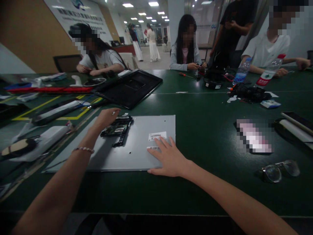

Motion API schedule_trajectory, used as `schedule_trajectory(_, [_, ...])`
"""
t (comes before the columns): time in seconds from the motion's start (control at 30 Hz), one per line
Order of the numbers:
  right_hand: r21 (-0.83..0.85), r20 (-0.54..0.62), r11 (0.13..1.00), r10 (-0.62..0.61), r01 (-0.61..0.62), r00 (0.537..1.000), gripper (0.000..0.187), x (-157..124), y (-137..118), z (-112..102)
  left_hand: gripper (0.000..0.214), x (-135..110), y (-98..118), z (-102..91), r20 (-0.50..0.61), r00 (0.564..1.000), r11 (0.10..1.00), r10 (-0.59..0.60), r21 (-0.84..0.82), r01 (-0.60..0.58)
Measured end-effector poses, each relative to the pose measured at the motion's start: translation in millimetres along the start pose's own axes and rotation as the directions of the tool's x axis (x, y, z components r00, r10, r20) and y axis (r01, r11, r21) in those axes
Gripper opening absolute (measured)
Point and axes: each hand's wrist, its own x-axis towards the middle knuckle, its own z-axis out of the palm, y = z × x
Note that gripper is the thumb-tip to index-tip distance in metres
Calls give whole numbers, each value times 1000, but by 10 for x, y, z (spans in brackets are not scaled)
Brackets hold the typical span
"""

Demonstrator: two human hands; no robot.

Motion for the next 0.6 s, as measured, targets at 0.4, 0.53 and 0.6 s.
schedule_trajectory(0.4, [-16, 11, 1000, -11, 11, 1000, 89, 6, 9, 23, 52, -165, 208, 119, 102, 985, 988, 140, 57, -146])
schedule_trajectory(0.53, [3, 30, 1000, -13, 13, 999, 90, -21, 32, 8, 49, -169, 127, 59, 36, 995, 996, 90, -7, -89])
schedule_trajectory(0.6, [11, 43, 1000, -9, 9, 999, 89, -40, 42, -2, 48, -196, 37, -7, 15, 999, 997, -29, -64, 30])
